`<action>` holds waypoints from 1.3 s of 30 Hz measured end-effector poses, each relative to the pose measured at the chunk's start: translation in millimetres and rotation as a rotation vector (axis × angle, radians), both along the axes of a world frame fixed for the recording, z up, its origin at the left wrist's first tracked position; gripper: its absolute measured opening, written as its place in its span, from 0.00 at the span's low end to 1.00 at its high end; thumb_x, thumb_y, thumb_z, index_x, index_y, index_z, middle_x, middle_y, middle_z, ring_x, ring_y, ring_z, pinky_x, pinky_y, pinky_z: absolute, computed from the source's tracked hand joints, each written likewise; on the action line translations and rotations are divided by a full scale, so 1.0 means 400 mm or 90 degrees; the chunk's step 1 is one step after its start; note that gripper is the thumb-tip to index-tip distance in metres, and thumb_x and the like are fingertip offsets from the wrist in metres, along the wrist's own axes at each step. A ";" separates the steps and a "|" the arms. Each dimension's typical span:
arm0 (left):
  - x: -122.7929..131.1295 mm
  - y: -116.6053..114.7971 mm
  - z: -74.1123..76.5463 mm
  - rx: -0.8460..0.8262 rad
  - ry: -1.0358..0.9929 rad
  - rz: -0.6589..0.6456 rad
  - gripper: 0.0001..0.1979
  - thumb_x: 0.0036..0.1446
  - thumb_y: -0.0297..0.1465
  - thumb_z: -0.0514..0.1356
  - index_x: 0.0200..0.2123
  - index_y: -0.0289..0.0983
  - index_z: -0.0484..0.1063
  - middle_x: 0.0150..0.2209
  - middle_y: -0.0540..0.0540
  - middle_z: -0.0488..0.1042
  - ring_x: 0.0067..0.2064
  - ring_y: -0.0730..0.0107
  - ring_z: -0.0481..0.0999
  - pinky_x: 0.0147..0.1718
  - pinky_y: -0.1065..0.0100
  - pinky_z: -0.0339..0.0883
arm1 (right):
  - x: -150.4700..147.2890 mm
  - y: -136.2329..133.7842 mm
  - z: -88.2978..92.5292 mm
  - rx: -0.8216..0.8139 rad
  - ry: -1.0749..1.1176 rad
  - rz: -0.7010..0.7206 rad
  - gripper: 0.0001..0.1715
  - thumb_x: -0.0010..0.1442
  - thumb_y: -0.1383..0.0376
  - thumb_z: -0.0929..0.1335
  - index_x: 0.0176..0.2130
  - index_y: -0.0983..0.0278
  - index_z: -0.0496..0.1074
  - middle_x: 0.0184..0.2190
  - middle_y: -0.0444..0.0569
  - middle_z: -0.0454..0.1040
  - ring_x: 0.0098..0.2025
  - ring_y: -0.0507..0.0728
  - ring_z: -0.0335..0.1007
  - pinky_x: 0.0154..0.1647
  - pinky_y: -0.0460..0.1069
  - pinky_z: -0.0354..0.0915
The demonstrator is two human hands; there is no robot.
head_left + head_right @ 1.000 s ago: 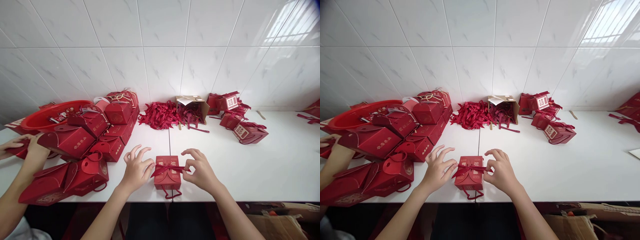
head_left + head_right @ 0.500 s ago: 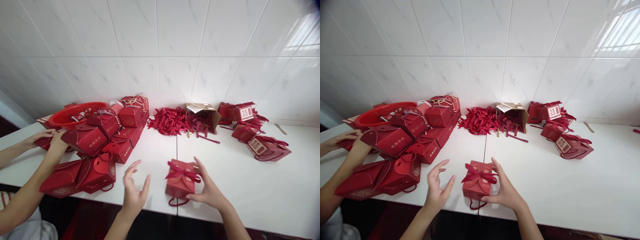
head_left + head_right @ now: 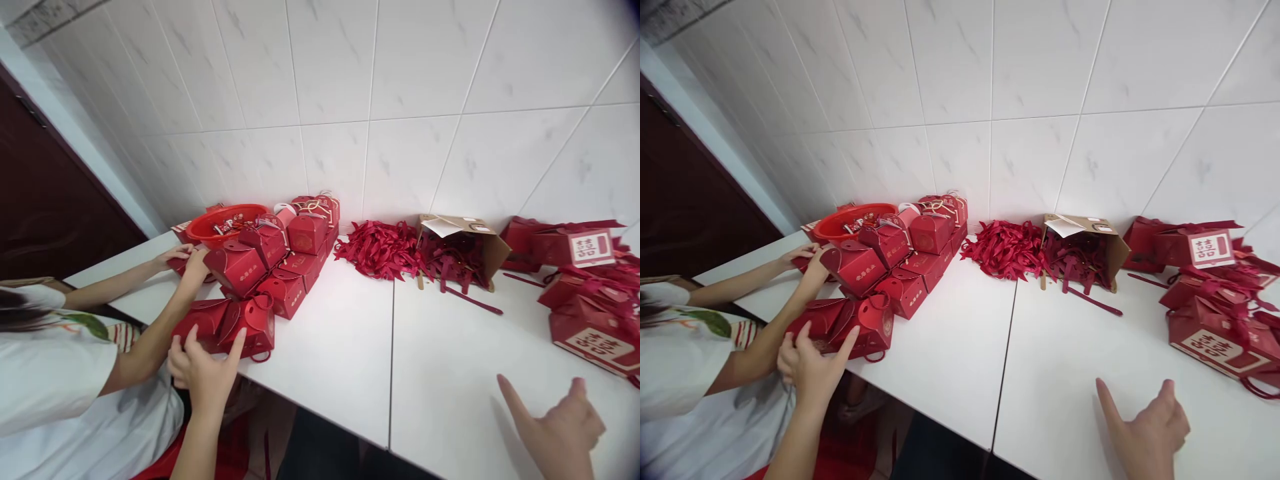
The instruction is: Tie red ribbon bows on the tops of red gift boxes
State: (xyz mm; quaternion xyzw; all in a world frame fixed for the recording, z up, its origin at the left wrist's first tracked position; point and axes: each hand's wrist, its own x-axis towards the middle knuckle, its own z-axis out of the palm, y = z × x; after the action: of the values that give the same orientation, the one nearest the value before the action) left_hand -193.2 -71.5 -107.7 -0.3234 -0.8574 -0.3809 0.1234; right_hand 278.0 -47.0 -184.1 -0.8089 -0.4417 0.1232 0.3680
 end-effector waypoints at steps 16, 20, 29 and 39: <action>-0.164 0.009 0.049 -0.143 0.160 -0.162 0.21 0.54 0.48 0.52 0.41 0.39 0.71 0.51 0.36 0.64 0.56 0.49 0.63 0.54 0.49 0.57 | -0.056 -0.031 -0.013 -0.070 -0.051 0.013 0.53 0.54 0.44 0.63 0.62 0.81 0.50 0.57 0.75 0.55 0.63 0.76 0.44 0.61 0.67 0.49; -0.188 0.001 0.052 -0.136 0.238 -0.150 0.16 0.55 0.45 0.54 0.36 0.40 0.72 0.48 0.38 0.65 0.52 0.49 0.66 0.50 0.48 0.58 | -0.057 -0.031 -0.009 -0.071 -0.059 0.018 0.52 0.55 0.44 0.61 0.62 0.81 0.51 0.57 0.75 0.55 0.63 0.76 0.45 0.61 0.67 0.49; -0.241 0.013 0.050 -0.051 0.280 -0.276 0.20 0.55 0.44 0.53 0.40 0.35 0.72 0.35 0.42 0.66 0.41 0.56 0.71 0.46 0.59 0.64 | -0.048 -0.030 -0.031 -0.062 -0.062 0.030 0.49 0.56 0.44 0.60 0.61 0.79 0.54 0.55 0.72 0.58 0.61 0.76 0.51 0.60 0.66 0.52; -0.241 0.017 0.045 -0.059 0.246 -0.223 0.22 0.53 0.46 0.51 0.34 0.35 0.75 0.33 0.39 0.69 0.42 0.51 0.69 0.49 0.49 0.59 | -0.033 -0.021 -0.067 -0.015 -0.105 0.039 0.45 0.56 0.46 0.62 0.58 0.78 0.59 0.52 0.70 0.63 0.58 0.77 0.55 0.56 0.68 0.56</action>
State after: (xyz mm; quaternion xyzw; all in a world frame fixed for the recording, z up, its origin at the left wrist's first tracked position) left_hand -289.5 -64.6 -89.9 -0.5386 -0.7656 -0.2881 0.2020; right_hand 265.0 -55.3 -211.0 -0.8068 -0.4934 0.0723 0.3169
